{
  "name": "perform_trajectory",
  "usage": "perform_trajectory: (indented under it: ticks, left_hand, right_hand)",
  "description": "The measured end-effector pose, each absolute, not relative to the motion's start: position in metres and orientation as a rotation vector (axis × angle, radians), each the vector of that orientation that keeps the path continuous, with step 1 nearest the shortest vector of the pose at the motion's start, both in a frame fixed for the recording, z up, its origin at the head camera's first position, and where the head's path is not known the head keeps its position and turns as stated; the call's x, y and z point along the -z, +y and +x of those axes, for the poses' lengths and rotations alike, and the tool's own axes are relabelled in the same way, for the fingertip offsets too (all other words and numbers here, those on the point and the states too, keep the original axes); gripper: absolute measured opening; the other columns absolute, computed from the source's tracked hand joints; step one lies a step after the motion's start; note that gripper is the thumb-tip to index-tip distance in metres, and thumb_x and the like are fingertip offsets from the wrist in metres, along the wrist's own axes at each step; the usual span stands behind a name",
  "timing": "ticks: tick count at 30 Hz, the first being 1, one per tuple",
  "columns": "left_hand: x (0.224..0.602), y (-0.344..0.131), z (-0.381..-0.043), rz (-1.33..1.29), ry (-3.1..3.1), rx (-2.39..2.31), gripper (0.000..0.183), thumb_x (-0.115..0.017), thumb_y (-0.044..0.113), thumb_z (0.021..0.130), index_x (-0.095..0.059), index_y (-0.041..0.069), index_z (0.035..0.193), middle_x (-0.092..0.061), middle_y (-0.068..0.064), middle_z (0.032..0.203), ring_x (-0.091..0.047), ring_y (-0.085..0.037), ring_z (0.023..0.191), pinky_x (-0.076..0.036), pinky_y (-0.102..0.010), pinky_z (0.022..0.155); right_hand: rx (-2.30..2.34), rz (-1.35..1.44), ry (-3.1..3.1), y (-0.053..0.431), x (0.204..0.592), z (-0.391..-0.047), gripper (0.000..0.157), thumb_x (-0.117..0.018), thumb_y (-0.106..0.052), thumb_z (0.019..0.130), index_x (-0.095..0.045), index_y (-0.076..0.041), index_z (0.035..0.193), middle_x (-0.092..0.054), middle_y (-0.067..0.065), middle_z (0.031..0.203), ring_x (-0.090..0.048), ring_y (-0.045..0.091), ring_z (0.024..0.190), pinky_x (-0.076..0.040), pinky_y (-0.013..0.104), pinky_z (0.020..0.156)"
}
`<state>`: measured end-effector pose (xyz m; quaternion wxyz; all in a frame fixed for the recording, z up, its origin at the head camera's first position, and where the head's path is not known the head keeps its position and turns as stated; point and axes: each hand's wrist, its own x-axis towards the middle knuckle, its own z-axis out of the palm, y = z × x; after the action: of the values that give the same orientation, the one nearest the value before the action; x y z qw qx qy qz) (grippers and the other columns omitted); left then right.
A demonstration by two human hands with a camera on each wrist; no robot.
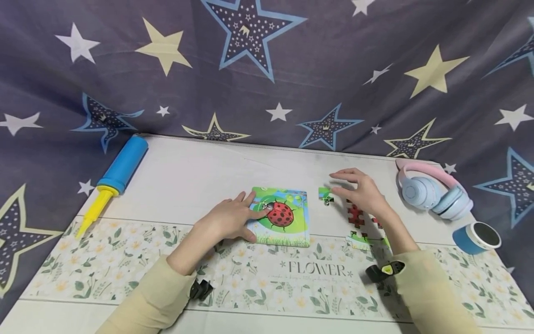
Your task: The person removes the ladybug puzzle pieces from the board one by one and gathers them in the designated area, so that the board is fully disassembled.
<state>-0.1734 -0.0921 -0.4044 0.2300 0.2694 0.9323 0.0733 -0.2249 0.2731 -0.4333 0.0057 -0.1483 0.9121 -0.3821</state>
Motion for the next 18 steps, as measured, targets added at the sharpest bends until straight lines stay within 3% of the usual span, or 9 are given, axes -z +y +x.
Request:
perform_trajectory:
  ticks: [8,13,18]
  left_hand:
    - [0.405,-0.093,-0.173,0.776,2.61,-0.201,0.079,-0.08,0.044,0.082,-0.049,0.029,0.154,-0.019,-0.027,0.169,-0.024,-0.046,0.157,-0.031,-0.062,0.124]
    - [0.405,-0.093,-0.174,0.826,2.662,-0.201,0.075,-0.08,0.043,0.084,-0.053,0.028,0.152,-0.024,-0.022,0.169,-0.025,-0.044,0.157,-0.028,-0.062,0.126]
    - [0.404,-0.095,-0.177,0.796,2.768,-0.228,0.075,-0.076,0.047,0.089,-0.051,0.018,0.153,-0.033,-0.015,0.167,-0.031,-0.041,0.155,-0.03,-0.062,0.125]
  right_hand:
    - [1.484,-0.462,2.846,0.234,0.416,-0.217,0.033,-0.073,-0.018,0.097,-0.072,-0.01,0.129,-0.064,0.012,0.135,-0.056,0.025,0.13,-0.048,0.049,0.111]
    - [1.572,-0.499,2.795,0.208,0.415,-0.216,0.032,-0.075,-0.014,0.095,-0.074,-0.01,0.127,-0.066,0.012,0.131,-0.059,0.031,0.126,-0.05,0.048,0.111]
    - [1.658,-0.502,2.677,0.183,0.417,-0.213,0.032,-0.077,-0.01,0.093,-0.074,-0.007,0.125,-0.067,0.014,0.129,-0.058,0.04,0.124,-0.05,0.049,0.111]
